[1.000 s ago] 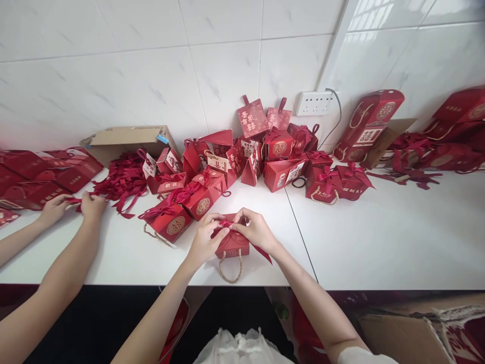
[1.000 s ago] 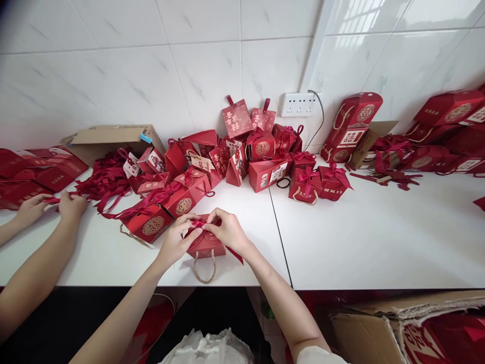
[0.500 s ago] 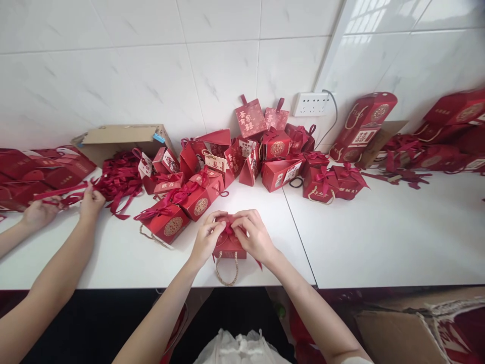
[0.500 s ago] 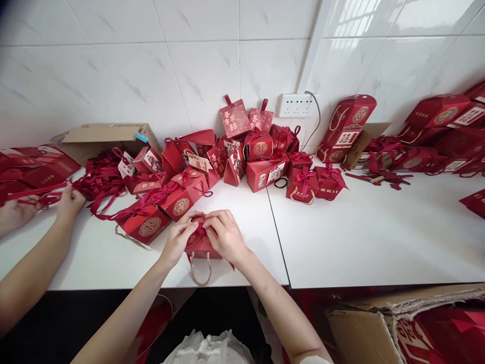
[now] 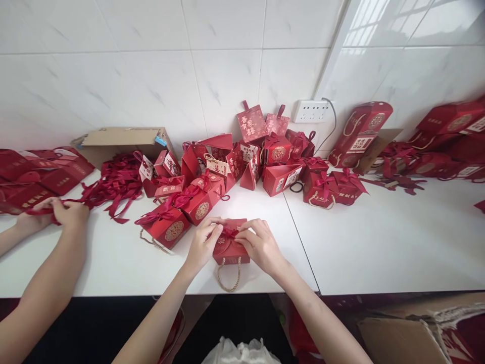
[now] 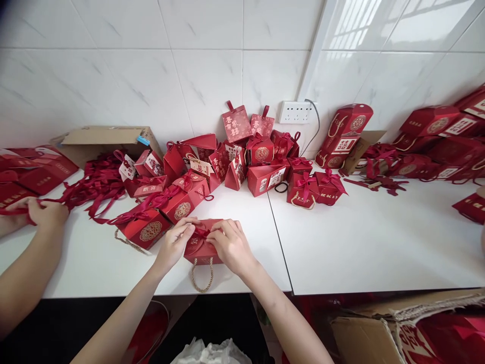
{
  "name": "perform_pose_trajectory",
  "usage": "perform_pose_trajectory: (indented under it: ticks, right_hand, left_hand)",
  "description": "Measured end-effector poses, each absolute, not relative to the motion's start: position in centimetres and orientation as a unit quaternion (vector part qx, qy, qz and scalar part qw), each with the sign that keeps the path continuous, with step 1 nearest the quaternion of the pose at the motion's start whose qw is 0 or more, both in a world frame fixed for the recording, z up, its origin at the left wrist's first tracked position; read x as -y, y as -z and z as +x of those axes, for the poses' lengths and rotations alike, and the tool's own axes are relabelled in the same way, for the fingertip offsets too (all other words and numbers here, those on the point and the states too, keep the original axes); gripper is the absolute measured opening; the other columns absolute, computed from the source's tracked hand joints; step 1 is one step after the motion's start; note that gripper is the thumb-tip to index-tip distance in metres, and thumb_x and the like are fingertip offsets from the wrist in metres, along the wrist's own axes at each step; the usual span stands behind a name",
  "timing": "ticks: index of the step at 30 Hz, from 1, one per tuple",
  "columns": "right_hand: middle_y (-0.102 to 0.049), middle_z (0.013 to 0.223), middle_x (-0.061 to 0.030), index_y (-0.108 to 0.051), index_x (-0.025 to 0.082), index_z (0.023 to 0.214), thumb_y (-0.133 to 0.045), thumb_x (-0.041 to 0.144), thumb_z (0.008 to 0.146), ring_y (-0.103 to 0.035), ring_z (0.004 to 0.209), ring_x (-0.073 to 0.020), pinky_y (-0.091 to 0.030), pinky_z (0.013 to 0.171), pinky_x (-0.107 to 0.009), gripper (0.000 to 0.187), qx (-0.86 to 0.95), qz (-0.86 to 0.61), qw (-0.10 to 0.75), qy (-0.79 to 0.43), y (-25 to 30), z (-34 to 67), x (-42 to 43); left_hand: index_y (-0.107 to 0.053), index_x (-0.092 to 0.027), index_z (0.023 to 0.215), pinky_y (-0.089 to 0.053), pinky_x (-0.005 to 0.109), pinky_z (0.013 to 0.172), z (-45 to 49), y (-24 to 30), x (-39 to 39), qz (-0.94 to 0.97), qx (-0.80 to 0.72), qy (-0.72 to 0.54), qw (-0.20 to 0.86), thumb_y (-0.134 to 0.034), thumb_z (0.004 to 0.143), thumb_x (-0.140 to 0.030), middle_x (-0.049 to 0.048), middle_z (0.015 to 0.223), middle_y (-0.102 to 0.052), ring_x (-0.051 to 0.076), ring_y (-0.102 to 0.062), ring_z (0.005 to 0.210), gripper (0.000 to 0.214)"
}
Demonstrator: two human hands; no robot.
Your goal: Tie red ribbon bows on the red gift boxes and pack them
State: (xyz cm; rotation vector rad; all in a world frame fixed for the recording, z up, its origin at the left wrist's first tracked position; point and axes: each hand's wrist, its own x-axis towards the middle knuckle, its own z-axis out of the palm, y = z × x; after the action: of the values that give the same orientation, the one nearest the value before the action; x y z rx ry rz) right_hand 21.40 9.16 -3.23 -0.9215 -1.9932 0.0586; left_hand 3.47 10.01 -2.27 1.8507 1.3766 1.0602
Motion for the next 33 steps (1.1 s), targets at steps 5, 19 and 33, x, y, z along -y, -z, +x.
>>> perform_pose_trajectory:
  ticks: [5, 19, 33]
  right_hand:
    - [-0.06, 0.086, -0.0067, -0.061, 0.017, 0.081, -0.05, 0.007, 0.088, -0.05, 0.078, -0.0169, -0.038, 0.069, -0.031, 0.017, 0.828, -0.358, 0.43, 0.029, 3.3, 23.1, -8.9]
    - [-0.058, 0.078, -0.0066, -0.059, 0.014, 0.086, -0.039, 0.002, 0.091, -0.049, 0.072, -0.0148, -0.039, 0.07, -0.031, 0.024, 0.878, -0.308, 0.343, 0.128, 2.5, 24.7, -7.9]
    - [-0.051, 0.057, 0.0019, -0.05, 0.019, 0.077, -0.046, 0.038, 0.092, -0.049, 0.053, -0.014, -0.04, 0.06, -0.029, 0.025, 0.756, -0.51, 0.392, -0.118, 3.4, 22.8, -6.5]
  left_hand:
    - [-0.064, -0.02, 0.073, -0.043, 0.035, 0.085, 3.1, 2.3, -8.8, 0.734, -0.545, -0.386, 0.12, -0.046, 0.089, -0.033, 0.0043, 0.09, -0.061, 0.019, -0.057, 0.09, 0.027]
    - [-0.052, -0.018, 0.091, -0.045, 0.029, 0.069, 3.6, 4.4, -6.1, 0.794, -0.435, -0.408, -0.118, -0.054, 0.084, -0.011, 0.0056, 0.084, -0.06, 0.016, -0.055, 0.076, 0.01]
    - [-0.048, -0.019, 0.086, -0.048, 0.033, 0.078, 3.7, 4.0, -6.1, 0.798, -0.46, -0.386, 0.055, -0.048, 0.083, -0.011, 0.0077, 0.104, -0.061, 0.019, -0.055, 0.091, 0.008]
